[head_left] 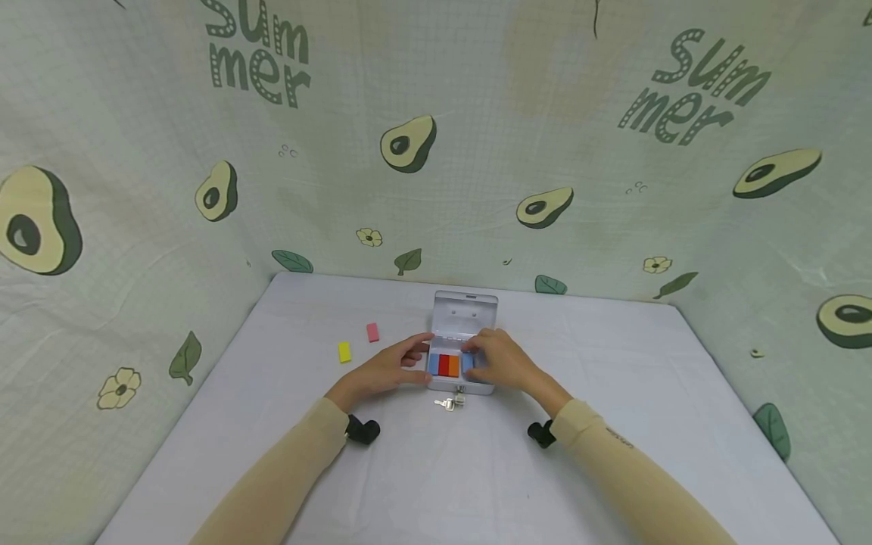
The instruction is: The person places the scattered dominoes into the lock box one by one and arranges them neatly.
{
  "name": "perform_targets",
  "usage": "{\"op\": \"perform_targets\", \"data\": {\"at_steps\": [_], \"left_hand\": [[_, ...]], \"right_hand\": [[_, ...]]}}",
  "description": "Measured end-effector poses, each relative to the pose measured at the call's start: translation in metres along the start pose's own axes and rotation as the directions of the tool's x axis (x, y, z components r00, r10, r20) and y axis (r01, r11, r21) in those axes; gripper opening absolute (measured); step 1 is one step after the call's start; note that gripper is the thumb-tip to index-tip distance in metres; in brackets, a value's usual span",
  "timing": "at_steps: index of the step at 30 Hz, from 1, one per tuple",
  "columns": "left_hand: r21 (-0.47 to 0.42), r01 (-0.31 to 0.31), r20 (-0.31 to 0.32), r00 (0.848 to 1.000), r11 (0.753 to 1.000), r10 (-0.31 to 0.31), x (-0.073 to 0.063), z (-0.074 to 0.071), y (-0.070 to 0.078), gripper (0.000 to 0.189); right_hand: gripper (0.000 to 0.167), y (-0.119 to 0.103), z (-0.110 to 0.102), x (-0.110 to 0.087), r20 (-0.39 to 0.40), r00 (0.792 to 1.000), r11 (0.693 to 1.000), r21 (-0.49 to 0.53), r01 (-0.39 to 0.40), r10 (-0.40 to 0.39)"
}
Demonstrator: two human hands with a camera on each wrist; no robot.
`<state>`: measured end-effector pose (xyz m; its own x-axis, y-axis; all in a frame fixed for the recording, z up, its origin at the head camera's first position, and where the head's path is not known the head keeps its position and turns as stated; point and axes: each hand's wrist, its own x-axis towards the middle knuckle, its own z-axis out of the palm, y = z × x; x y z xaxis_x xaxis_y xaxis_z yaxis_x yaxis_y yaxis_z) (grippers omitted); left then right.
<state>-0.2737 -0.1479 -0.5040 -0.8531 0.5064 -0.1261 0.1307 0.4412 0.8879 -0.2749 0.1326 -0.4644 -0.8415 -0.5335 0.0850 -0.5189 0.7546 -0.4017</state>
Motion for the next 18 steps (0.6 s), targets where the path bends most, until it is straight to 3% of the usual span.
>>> {"op": "perform_targets", "data": {"at_steps": [18], "left_hand": [[0.005,0.008,-0.008,1.0,1.0,-0.008,-0.0016,0.0001,0.0045,0.084]], "right_hand": [[0.037,0.0013,0.0069,0.0025,-0.001,1.0,0.999,-0.027,-0.028,0.028]]}}
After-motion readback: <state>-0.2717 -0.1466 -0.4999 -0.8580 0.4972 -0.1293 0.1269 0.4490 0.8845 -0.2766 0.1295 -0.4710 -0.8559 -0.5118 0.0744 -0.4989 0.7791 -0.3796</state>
